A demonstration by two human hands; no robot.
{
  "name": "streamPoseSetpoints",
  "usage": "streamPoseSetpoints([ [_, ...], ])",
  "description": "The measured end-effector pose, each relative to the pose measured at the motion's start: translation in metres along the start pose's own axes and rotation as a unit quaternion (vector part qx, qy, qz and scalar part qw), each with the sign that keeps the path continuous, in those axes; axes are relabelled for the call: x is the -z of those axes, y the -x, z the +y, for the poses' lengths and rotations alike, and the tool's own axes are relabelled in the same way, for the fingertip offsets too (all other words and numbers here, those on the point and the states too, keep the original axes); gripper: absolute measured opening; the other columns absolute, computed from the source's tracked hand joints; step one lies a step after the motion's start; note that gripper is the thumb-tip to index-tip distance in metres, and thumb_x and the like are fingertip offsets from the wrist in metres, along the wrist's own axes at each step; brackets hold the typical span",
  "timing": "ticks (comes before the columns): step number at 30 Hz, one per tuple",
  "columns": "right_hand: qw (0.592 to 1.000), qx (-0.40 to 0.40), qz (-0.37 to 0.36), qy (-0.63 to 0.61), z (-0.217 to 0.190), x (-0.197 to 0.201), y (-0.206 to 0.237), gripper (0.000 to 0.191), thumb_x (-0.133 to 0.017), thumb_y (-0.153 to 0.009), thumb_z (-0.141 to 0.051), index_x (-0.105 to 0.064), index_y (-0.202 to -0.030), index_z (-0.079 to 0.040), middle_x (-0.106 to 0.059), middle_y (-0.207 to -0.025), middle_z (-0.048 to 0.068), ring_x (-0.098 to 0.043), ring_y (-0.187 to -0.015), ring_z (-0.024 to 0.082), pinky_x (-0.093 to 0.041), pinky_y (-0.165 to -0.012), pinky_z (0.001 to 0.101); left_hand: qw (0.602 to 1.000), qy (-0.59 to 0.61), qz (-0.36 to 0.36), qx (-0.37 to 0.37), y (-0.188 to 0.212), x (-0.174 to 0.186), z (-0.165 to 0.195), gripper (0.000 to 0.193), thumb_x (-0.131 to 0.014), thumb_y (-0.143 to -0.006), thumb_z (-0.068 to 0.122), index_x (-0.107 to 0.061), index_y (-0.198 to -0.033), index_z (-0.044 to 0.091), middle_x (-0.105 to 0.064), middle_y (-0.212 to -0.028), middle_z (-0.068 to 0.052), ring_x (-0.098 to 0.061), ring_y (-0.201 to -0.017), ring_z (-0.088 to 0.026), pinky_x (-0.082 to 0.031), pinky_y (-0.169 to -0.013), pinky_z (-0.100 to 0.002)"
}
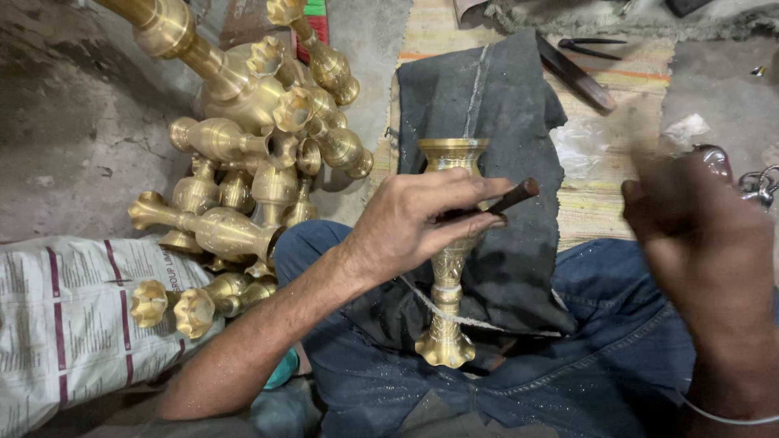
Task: The person sits on the floor holding a chisel against a brass vase resting in their lap and strikes the chisel with a wooden mallet to emboss decorative patterns into the metal. They periodically reposition the chisel and rotate the vase to work on different areas of the surface.
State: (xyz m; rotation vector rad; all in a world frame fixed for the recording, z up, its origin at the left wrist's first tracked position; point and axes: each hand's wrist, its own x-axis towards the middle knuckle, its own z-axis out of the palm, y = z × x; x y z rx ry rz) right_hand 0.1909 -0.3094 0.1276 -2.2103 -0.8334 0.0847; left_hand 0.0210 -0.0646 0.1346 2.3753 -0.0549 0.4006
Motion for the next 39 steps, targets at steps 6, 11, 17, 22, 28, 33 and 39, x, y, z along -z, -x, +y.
streamPoseSetpoints([
  [6, 0.987, 0.003, 0.062, -0.147, 0.003, -0.010, 0.002, 0.016, -0.076, -0.108, -0.012, -0.064, -0.104, -0.001, -0.070, -0.091, 0.014, -0.068, -0.077, 0.019, -0.053, -0.071, 0.0311, 1.000, -0.009, 0.008, -0.010, 0.001, 0.001, 0.001, 0.044, -0.078, -0.096, 0.023, -0.066, -0.138, 0.017, -0.072, -0.098, 0.002, -0.069, -0.077, -0.009, -0.062, -0.069, -0.024],
  [11, 0.989, 0.120, 0.069, 0.053, -0.004, -0.010, -0.005, 0.018, -0.080, -0.090, -0.007, -0.067, -0.097, 0.003, -0.070, -0.084, 0.014, -0.067, -0.071, 0.023, -0.053, -0.064, 0.0341, 1.000, -0.003, 0.007, -0.022, 0.000, 0.003, 0.003, 0.043, -0.075, -0.099, 0.023, -0.064, -0.140, 0.018, -0.072, -0.101, 0.003, -0.073, -0.084, -0.009, -0.064, -0.075, -0.025],
  [17, 0.994, 0.061, 0.029, -0.087, 0.001, -0.009, 0.003, 0.013, -0.077, -0.107, -0.004, -0.065, -0.104, -0.001, -0.069, -0.089, 0.011, -0.068, -0.080, 0.012, -0.054, -0.072, 0.0272, 1.000, 0.017, -0.003, -0.015, -0.002, 0.007, 0.007, 0.041, -0.075, -0.099, 0.021, -0.065, -0.139, 0.017, -0.071, -0.102, 0.002, -0.074, -0.086, -0.011, -0.065, -0.077, -0.026],
  [22, 0.991, 0.096, 0.080, 0.039, 0.011, -0.014, 0.005, 0.025, -0.083, -0.102, -0.006, -0.060, -0.105, 0.005, -0.069, -0.091, 0.019, -0.069, -0.083, 0.024, -0.055, -0.077, 0.0361, 0.999, 0.039, -0.014, -0.015, -0.004, 0.009, 0.008, 0.040, -0.074, -0.101, 0.020, -0.064, -0.140, 0.018, -0.072, -0.105, 0.002, -0.076, -0.090, -0.011, -0.065, -0.078, -0.026],
  [28, 0.989, 0.111, 0.079, 0.060, 0.016, -0.015, 0.006, 0.028, -0.083, -0.102, -0.012, -0.062, -0.116, 0.000, -0.071, -0.101, 0.017, -0.073, -0.092, 0.028, -0.056, -0.078, 0.0352, 0.999, 0.017, -0.025, -0.009, -0.005, 0.010, 0.007, 0.042, -0.075, -0.099, 0.022, -0.065, -0.140, 0.019, -0.073, -0.103, 0.003, -0.075, -0.085, -0.010, -0.064, -0.079, -0.027],
  [33, 0.989, 0.109, 0.072, 0.072, 0.012, -0.015, 0.009, 0.024, -0.082, -0.102, -0.011, -0.063, -0.114, -0.002, -0.071, -0.099, 0.016, -0.072, -0.090, 0.029, -0.056, -0.079, 0.0370, 0.999, 0.017, -0.045, 0.022, -0.005, 0.012, 0.003, 0.044, -0.076, -0.096, 0.025, -0.066, -0.138, 0.021, -0.075, -0.102, 0.002, -0.075, -0.082, -0.011, -0.064, -0.074, -0.028],
  [39, 0.991, 0.094, 0.071, 0.062, -0.003, -0.009, 0.010, 0.026, -0.082, -0.098, -0.011, -0.063, -0.111, -0.001, -0.070, -0.098, 0.017, -0.071, -0.090, 0.032, -0.056, -0.081, 0.0411, 0.999, 0.022, -0.043, 0.009, -0.008, 0.014, 0.005, 0.044, -0.075, -0.097, 0.026, -0.065, -0.139, 0.021, -0.075, -0.109, 0.002, -0.076, -0.088, -0.012, -0.064, -0.079, -0.028],
])
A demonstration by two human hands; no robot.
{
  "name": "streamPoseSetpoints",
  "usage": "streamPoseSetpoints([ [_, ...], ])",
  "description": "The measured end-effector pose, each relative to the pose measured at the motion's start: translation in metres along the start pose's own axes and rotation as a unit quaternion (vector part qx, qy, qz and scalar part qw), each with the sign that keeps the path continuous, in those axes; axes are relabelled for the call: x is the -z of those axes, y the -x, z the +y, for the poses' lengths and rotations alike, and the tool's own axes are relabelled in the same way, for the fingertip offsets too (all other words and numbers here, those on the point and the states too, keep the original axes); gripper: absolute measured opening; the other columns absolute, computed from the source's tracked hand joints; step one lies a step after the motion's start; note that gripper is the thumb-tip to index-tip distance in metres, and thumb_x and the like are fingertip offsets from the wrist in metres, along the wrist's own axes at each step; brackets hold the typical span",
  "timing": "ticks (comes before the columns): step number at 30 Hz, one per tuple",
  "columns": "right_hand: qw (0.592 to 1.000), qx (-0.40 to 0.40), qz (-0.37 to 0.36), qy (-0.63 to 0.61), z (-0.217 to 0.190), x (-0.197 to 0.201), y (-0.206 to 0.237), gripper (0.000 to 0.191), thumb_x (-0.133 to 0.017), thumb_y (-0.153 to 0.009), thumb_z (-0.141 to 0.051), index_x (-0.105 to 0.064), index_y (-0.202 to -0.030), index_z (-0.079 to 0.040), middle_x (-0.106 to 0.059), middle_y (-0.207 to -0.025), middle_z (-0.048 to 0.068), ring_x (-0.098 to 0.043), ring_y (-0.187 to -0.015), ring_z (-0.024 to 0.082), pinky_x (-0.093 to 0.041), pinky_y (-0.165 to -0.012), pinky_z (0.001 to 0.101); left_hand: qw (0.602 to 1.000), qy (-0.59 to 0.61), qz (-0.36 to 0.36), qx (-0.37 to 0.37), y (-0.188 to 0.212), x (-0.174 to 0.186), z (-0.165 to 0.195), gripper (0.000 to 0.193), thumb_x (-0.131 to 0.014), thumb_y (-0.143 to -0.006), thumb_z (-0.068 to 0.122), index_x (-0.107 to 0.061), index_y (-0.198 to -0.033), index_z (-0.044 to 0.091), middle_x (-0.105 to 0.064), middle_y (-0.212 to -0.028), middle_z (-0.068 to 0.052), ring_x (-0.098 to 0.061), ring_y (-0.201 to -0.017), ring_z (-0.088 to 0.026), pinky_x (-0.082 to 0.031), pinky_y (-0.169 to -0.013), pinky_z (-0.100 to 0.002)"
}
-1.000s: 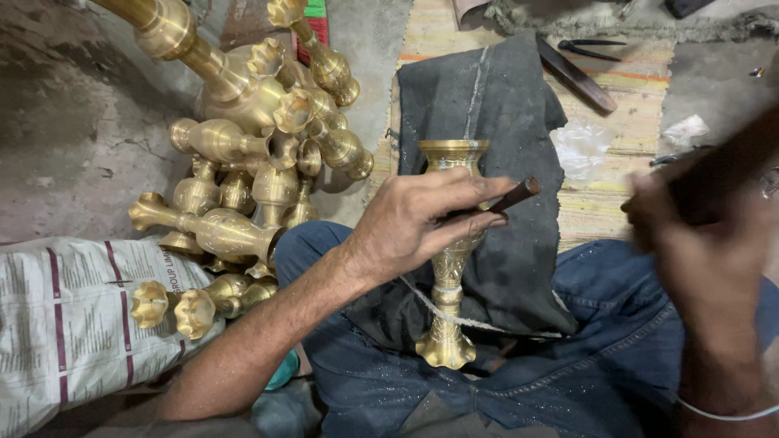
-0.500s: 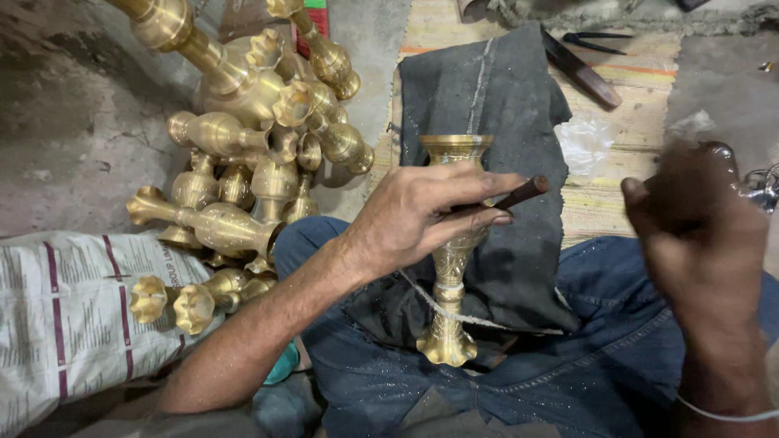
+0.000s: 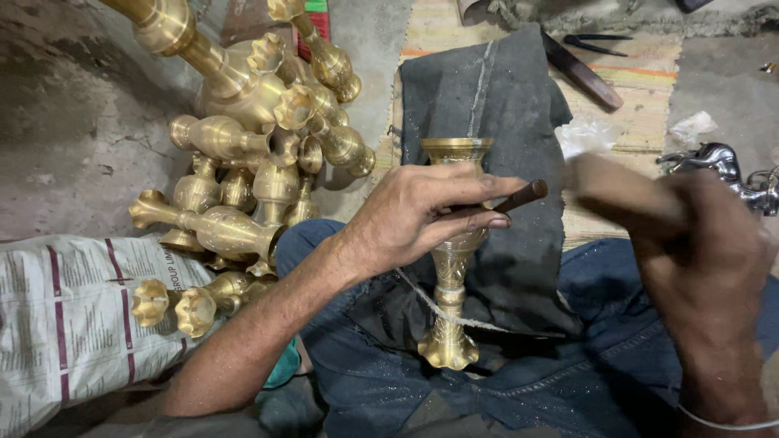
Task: The person sits on the floor holding a chisel against a brass vase resting in their lap and strikes the chisel with a wooden mallet to emboss decorative patterns into the metal. They periodically reposition the chisel and rotate the vase to work on different areas of the surface.
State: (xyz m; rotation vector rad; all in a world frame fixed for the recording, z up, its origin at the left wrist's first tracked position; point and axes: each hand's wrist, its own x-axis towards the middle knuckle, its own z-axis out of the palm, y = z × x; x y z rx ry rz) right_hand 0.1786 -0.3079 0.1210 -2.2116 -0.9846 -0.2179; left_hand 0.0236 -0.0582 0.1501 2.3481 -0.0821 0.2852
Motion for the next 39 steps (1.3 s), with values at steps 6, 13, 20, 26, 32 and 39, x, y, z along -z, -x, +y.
streamPoseSetpoints([
  [6, 0.996, 0.063, 0.003, 0.065, -0.015, 0.007, -0.004, 0.032, -0.082, -0.084, -0.004, -0.063, -0.109, 0.002, -0.070, -0.099, 0.021, -0.071, -0.090, 0.038, -0.056, -0.076, 0.0455, 1.000, -0.020, -0.007, 0.007, 0.002, 0.001, 0.001, 0.044, -0.075, -0.097, 0.028, -0.066, -0.139, 0.022, -0.075, -0.104, 0.002, -0.074, -0.081, -0.013, -0.061, -0.073, -0.032],
  [13, 0.996, 0.023, -0.056, 0.064, 0.000, -0.012, 0.000, 0.035, -0.082, -0.085, -0.006, -0.063, -0.115, -0.003, -0.070, -0.100, 0.018, -0.070, -0.091, 0.037, -0.055, -0.076, 0.0472, 0.993, 0.008, 0.099, 0.070, 0.014, -0.008, 0.011, 0.041, -0.078, -0.095, 0.021, -0.070, -0.135, 0.018, -0.076, -0.095, -0.001, -0.068, -0.075, -0.013, -0.058, -0.067, -0.031],
  [20, 0.971, 0.074, -0.172, 0.147, 0.011, -0.037, -0.004, 0.029, -0.078, -0.093, -0.020, -0.063, -0.114, -0.007, -0.069, -0.093, 0.013, -0.069, -0.083, 0.030, -0.056, -0.076, 0.0453, 0.926, 0.018, 0.378, 0.021, 0.048, -0.078, 0.020, 0.037, -0.081, -0.097, 0.010, -0.069, -0.131, 0.011, -0.077, -0.109, -0.005, -0.077, -0.098, -0.013, -0.065, -0.080, -0.025],
  [26, 0.938, 0.216, -0.092, 0.254, -0.026, 0.008, -0.038, 0.031, -0.071, -0.092, -0.020, -0.068, -0.123, -0.015, -0.072, -0.095, 0.006, -0.070, -0.084, 0.024, -0.055, -0.079, 0.0425, 0.889, -0.060, 0.452, 0.049, 0.056, -0.101, 0.018, 0.035, -0.087, -0.089, 0.006, -0.072, -0.121, 0.004, -0.076, -0.099, -0.006, -0.072, -0.086, -0.012, -0.060, -0.073, -0.027],
  [32, 0.874, 0.319, -0.150, 0.335, -0.060, 0.054, -0.054, 0.043, -0.066, -0.087, -0.031, -0.066, -0.128, -0.020, -0.066, -0.091, -0.002, -0.067, -0.090, 0.017, -0.051, -0.092, 0.0398, 0.889, -0.080, 0.450, 0.025, 0.062, -0.101, 0.015, 0.029, -0.084, -0.086, 0.000, -0.071, -0.112, 0.003, -0.074, -0.099, -0.012, -0.074, -0.086, -0.019, -0.058, -0.071, -0.031],
  [39, 0.841, 0.395, -0.130, 0.345, -0.076, 0.065, -0.065, 0.046, -0.064, -0.081, -0.035, -0.065, -0.126, -0.023, -0.064, -0.090, -0.007, -0.067, -0.099, 0.014, -0.048, -0.098, 0.0402, 0.888, -0.027, 0.455, -0.060, 0.057, -0.103, 0.012, 0.028, -0.076, -0.094, -0.005, -0.071, -0.120, 0.006, -0.075, -0.114, -0.012, -0.078, -0.098, -0.026, -0.066, -0.092, -0.035],
])
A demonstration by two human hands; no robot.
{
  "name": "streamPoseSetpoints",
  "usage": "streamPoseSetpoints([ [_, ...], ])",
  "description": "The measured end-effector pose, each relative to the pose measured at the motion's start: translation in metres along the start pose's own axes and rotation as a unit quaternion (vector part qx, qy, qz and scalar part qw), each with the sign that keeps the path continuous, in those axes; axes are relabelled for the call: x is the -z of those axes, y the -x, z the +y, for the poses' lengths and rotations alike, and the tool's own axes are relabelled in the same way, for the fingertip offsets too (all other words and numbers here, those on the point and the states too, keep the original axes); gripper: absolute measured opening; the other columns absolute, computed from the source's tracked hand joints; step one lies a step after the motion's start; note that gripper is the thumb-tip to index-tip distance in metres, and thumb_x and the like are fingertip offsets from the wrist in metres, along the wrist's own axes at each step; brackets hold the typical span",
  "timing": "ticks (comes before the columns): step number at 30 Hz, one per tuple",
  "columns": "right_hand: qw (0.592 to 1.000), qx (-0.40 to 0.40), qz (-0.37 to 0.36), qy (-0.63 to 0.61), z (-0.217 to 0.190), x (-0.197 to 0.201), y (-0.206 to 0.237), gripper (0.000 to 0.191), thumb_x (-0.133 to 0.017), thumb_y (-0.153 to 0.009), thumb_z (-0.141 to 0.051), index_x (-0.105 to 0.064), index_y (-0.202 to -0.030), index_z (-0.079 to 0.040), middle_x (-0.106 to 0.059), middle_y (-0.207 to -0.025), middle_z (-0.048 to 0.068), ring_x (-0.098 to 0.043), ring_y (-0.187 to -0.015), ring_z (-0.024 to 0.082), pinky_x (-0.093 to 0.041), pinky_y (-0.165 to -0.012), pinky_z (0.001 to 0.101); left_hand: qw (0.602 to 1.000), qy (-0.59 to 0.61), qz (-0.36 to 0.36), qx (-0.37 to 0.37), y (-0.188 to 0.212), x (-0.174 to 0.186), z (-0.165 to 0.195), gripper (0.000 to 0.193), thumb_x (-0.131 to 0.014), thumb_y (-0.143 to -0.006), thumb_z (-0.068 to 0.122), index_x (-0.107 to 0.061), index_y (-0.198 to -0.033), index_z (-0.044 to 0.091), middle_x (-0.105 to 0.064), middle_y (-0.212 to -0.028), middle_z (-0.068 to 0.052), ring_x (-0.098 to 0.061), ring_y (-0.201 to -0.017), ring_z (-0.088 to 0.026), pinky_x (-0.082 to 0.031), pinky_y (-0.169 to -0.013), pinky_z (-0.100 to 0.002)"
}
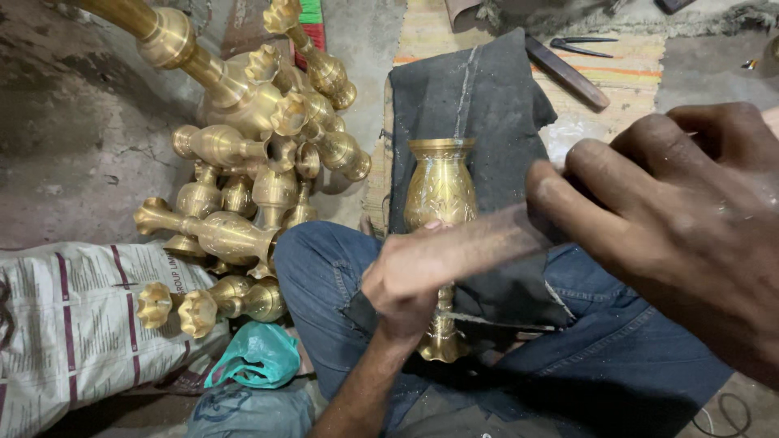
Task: The person sits on the floor holding a chisel against a brass vase resting in their lap and strikes the chisel with a wooden mallet to emboss decorative patterns into the metal. They periodically reposition the chisel and rotate the vase to work on different areas of the surface.
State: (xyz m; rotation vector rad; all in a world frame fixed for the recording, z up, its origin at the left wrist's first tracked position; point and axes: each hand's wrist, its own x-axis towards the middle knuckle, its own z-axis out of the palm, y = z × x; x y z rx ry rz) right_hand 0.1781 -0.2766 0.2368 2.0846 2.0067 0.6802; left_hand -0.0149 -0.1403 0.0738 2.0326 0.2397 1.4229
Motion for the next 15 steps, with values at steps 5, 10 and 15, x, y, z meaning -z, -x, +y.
streamPoseSetpoints([
  [5, 0.999, 0.009, 0.007, -0.040, -0.001, -0.003, 0.003, 0.039, -0.068, -0.081, -0.033, -0.065, -0.118, -0.021, -0.064, -0.091, -0.004, -0.066, -0.095, 0.019, -0.048, -0.097, 0.0447, 0.988, -0.114, -0.034, 0.097, 0.004, 0.007, 0.006, 0.039, -0.081, -0.089, 0.004, -0.070, -0.126, 0.003, -0.078, -0.102, -0.008, -0.079, -0.090, -0.018, -0.063, -0.086, -0.030],
  [10, 0.997, -0.033, 0.006, -0.073, -0.003, -0.004, 0.007, 0.034, -0.069, -0.081, -0.031, -0.066, -0.112, -0.020, -0.067, -0.095, -0.002, -0.067, -0.095, 0.022, -0.049, -0.094, 0.0446, 0.987, -0.126, -0.033, 0.095, 0.008, 0.004, 0.000, 0.037, -0.085, -0.082, 0.010, -0.071, -0.116, 0.004, -0.078, -0.095, -0.010, -0.079, -0.086, -0.020, -0.050, -0.104, -0.044],
  [15, 0.998, -0.028, -0.053, 0.016, -0.002, -0.005, 0.006, 0.033, -0.066, -0.082, -0.039, -0.065, -0.112, -0.024, -0.067, -0.092, -0.005, -0.068, -0.092, 0.017, -0.050, -0.097, 0.0424, 0.982, -0.169, -0.050, 0.060, 0.010, 0.003, -0.005, 0.035, -0.082, -0.086, 0.012, -0.072, -0.117, 0.000, -0.078, -0.101, -0.011, -0.078, -0.090, -0.018, -0.048, -0.118, -0.048],
])
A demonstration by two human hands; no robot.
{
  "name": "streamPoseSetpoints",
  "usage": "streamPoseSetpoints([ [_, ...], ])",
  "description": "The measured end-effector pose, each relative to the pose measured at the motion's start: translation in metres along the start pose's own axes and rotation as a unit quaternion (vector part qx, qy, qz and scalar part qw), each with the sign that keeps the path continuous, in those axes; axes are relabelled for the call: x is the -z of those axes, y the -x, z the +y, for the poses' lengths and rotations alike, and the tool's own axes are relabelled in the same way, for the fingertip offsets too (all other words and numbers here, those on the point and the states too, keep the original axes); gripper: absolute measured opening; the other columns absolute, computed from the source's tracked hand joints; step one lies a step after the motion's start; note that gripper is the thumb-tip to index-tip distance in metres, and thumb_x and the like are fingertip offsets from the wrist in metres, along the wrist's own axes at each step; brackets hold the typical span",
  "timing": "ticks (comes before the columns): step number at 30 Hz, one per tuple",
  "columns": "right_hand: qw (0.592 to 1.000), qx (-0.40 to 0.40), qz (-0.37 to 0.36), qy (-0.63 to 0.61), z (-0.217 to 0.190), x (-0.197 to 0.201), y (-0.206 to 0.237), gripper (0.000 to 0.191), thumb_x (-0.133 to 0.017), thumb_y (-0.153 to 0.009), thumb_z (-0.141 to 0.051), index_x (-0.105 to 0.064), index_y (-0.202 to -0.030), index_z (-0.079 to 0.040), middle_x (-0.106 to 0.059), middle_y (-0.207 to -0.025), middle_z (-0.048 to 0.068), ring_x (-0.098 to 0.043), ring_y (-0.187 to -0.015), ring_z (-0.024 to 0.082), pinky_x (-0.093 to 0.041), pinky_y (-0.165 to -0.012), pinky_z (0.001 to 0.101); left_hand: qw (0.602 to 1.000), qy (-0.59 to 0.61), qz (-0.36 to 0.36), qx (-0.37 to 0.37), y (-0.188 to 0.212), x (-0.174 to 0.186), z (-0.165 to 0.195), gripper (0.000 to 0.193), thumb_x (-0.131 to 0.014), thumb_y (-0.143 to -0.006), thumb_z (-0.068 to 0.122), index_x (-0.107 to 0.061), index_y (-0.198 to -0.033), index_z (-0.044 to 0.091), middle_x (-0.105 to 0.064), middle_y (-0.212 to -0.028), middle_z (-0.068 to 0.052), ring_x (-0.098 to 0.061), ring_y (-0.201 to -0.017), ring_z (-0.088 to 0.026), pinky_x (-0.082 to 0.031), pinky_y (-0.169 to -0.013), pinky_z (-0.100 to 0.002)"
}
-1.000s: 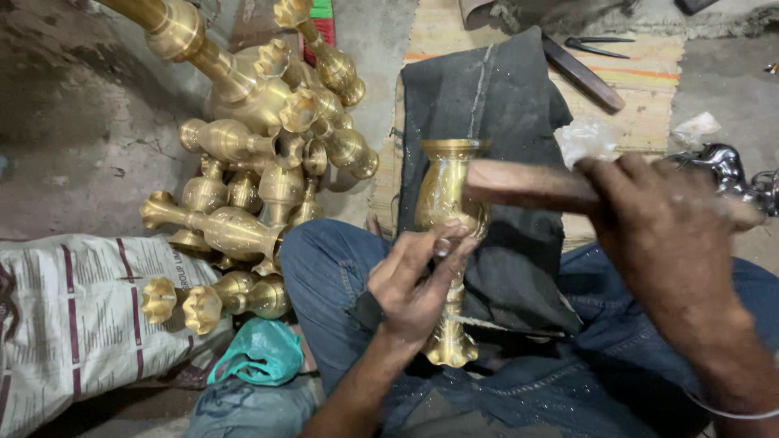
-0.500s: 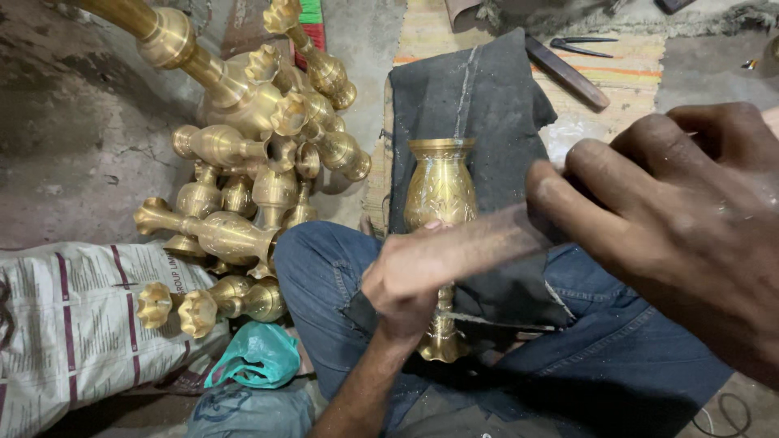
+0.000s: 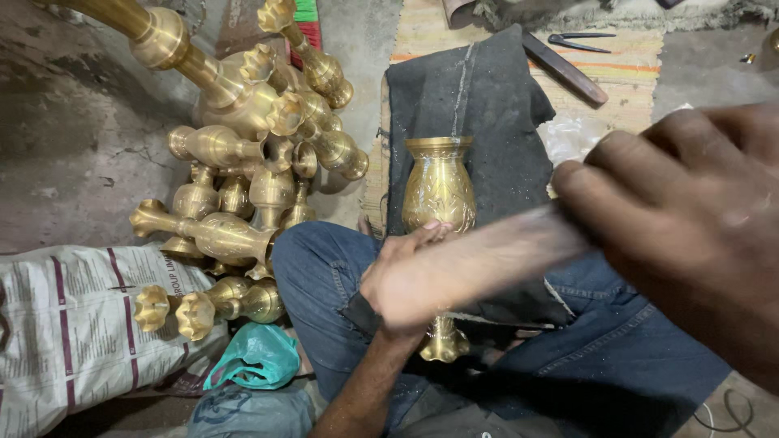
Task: The person sits on the floor holding a chisel against a brass vase resting in their lap and strikes the chisel with a wooden mallet to emboss decorative patterns into the metal. They periodically reposition the chisel and rotate the vase to work on different areas of the surface.
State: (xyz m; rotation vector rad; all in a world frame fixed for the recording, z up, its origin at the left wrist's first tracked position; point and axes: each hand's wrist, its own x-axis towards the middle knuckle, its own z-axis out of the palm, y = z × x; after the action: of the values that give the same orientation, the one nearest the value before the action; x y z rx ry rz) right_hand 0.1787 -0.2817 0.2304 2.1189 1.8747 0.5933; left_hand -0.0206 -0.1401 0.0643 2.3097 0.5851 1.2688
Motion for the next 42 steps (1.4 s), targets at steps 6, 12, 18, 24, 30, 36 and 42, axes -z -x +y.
streamPoseSetpoints([
  [6, 0.999, -0.005, -0.039, -0.008, -0.001, -0.001, 0.007, 0.029, -0.065, -0.086, -0.039, -0.064, -0.111, -0.025, -0.064, -0.090, -0.004, -0.067, -0.093, 0.018, -0.052, -0.095, 0.0446, 1.000, 0.011, 0.010, 0.000, -0.005, 0.004, 0.009, 0.015, -0.075, -0.089, 0.003, -0.080, -0.104, 0.002, -0.081, -0.103, -0.009, -0.079, -0.096, -0.023, -0.034, -0.129, -0.054],
  [12, 0.997, -0.020, 0.039, -0.056, -0.003, 0.003, 0.007, 0.031, -0.069, -0.083, -0.030, -0.064, -0.111, -0.018, -0.062, -0.089, 0.000, -0.066, -0.092, 0.021, -0.053, -0.092, 0.0445, 0.996, 0.079, 0.049, -0.004, -0.010, 0.003, 0.013, 0.021, -0.077, -0.089, 0.004, -0.073, -0.109, -0.001, -0.079, -0.107, -0.014, -0.079, -0.100, -0.023, -0.027, -0.132, -0.054],
  [18, 0.996, -0.005, 0.011, -0.088, 0.001, 0.005, 0.005, 0.035, -0.070, -0.081, -0.029, -0.063, -0.113, -0.016, -0.062, -0.089, 0.001, -0.065, -0.090, 0.022, -0.051, -0.095, 0.0465, 0.997, 0.065, 0.045, -0.022, -0.007, 0.003, 0.011, 0.019, -0.076, -0.093, 0.005, -0.069, -0.109, -0.001, -0.079, -0.106, -0.012, -0.080, -0.102, -0.024, -0.026, -0.133, -0.057],
  [24, 0.998, -0.006, 0.024, -0.065, -0.003, -0.001, 0.008, 0.035, -0.070, -0.079, -0.032, -0.064, -0.111, -0.017, -0.063, -0.088, -0.001, -0.067, -0.091, 0.020, -0.050, -0.095, 0.0453, 0.995, 0.081, 0.052, -0.031, -0.008, 0.002, 0.010, 0.022, -0.075, -0.093, 0.006, -0.069, -0.114, 0.002, -0.078, -0.106, -0.010, -0.080, -0.100, -0.023, -0.023, -0.135, -0.055],
  [30, 0.923, -0.059, 0.122, -0.361, -0.002, -0.004, 0.002, 0.033, -0.072, -0.085, -0.028, -0.063, -0.112, -0.011, -0.066, -0.095, 0.001, -0.065, -0.091, 0.022, -0.046, -0.087, 0.0428, 0.998, 0.040, -0.033, 0.022, -0.010, 0.006, 0.010, 0.048, -0.081, -0.078, 0.002, -0.064, -0.122, -0.009, -0.075, -0.104, -0.014, -0.075, -0.089, -0.023, -0.044, -0.107, -0.054],
  [36, 0.997, -0.021, 0.055, -0.043, -0.002, 0.001, 0.001, 0.032, -0.069, -0.081, -0.034, -0.065, -0.108, -0.017, -0.065, -0.089, 0.001, -0.067, -0.090, 0.022, -0.050, -0.095, 0.0452, 0.999, 0.030, 0.025, -0.029, -0.008, 0.001, 0.009, 0.026, -0.078, -0.089, -0.002, -0.074, -0.114, 0.000, -0.079, -0.108, -0.014, -0.078, -0.095, -0.022, -0.065, -0.083, -0.033],
  [42, 1.000, -0.024, 0.003, -0.014, 0.001, 0.003, -0.001, 0.029, -0.071, -0.083, -0.031, -0.065, -0.110, -0.021, -0.063, -0.087, -0.002, -0.068, -0.090, 0.020, -0.053, -0.094, 0.0439, 0.994, 0.078, 0.066, -0.023, -0.004, -0.001, 0.003, 0.020, -0.080, -0.087, 0.001, -0.072, -0.105, 0.000, -0.077, -0.099, -0.014, -0.080, -0.093, -0.023, -0.064, -0.080, -0.034],
])
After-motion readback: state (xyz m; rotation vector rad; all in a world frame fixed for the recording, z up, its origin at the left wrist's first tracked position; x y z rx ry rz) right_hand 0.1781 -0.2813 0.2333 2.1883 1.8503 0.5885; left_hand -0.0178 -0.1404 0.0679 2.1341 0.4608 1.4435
